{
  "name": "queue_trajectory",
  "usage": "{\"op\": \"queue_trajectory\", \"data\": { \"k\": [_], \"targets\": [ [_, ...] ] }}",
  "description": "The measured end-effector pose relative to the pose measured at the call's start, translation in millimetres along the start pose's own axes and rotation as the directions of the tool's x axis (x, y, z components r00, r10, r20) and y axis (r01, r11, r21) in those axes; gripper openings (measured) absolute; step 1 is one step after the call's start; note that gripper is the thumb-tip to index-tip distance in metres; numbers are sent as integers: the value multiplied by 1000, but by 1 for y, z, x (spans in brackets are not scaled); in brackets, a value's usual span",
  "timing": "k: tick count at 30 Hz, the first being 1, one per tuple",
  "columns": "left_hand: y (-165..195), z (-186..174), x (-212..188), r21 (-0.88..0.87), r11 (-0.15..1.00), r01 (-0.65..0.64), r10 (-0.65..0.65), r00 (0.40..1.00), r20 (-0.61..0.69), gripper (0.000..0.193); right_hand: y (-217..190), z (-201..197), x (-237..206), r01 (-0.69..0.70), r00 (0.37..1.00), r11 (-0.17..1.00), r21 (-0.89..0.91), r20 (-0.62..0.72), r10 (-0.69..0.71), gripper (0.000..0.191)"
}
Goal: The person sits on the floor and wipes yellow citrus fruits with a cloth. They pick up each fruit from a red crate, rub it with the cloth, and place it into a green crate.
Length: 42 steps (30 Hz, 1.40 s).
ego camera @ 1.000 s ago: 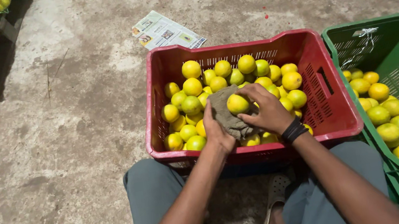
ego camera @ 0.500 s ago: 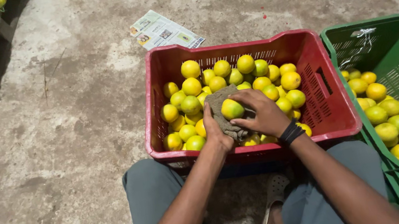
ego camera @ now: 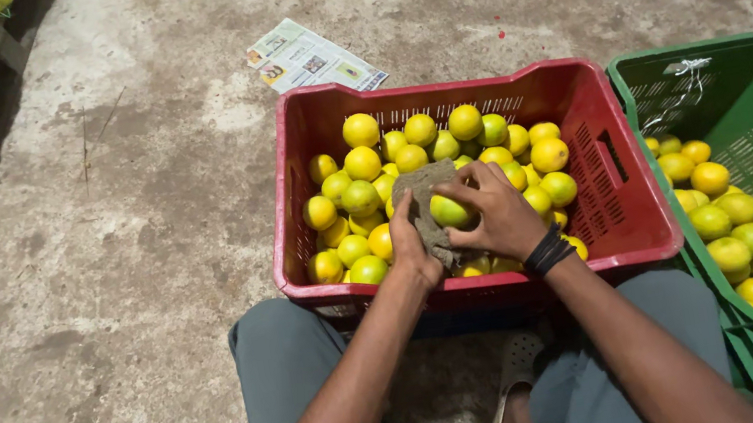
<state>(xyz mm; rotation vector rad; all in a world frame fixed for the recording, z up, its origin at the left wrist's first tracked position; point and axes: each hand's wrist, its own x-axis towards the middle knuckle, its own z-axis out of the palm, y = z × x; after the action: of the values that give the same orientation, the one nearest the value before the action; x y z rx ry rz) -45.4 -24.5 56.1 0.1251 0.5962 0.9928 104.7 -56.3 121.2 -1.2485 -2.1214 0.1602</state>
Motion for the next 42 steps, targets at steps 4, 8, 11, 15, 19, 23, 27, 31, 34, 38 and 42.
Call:
{"op": "queue_trajectory", "data": {
  "k": [4,8,11,15,19,23,27,31,34,38,42],
  "targets": [
    [1,1,0,10,999,33,-32,998,-51,53,2,3,-2,2,1000,997,82,-29,0,65],
    [5,3,-3,-7,997,81,-81,996,-37,56,14,-6,-1,-222,947,874,433,310,87,58],
    [9,6,-7,-21,996,81,-82,996,-37,57,16,-8,-6,-234,941,938,257,303,152,59],
    [10,9,-8,-6,1000,4,-5,995,-103,49,8,-6,-7,-150,980,961,230,166,113,58],
    [8,8,-8,-43,999,10,-12,998,-55,49,-4,-6,-5,-26,1000,995,92,8,26,58],
    [8,7,-6,-58,998,-18,13,996,-85,48,-21,-2,-2,61,990,995,-74,-120,-70,61],
    [10,8,-9,-51,996,-71,67,995,-69,49,-24,-1,1,74,991,997,8,-116,-73,57],
    [11,9,-9,-63,997,41,-50,987,-155,54,-6,-11,3,-376,925,868,325,188,331,61],
    [9,9,-8,-29,1000,-12,10,997,-77,54,5,-18,-3,-377,902,910,174,291,319,55],
    [8,10,-9,-41,998,-42,42,999,-12,57,6,-22,-9,-267,936,879,396,325,138,51],
    [9,13,-13,120,990,77,-45,967,-249,56,1,-19,-6,-15,986,978,209,166,-20,53]
  ]
}}
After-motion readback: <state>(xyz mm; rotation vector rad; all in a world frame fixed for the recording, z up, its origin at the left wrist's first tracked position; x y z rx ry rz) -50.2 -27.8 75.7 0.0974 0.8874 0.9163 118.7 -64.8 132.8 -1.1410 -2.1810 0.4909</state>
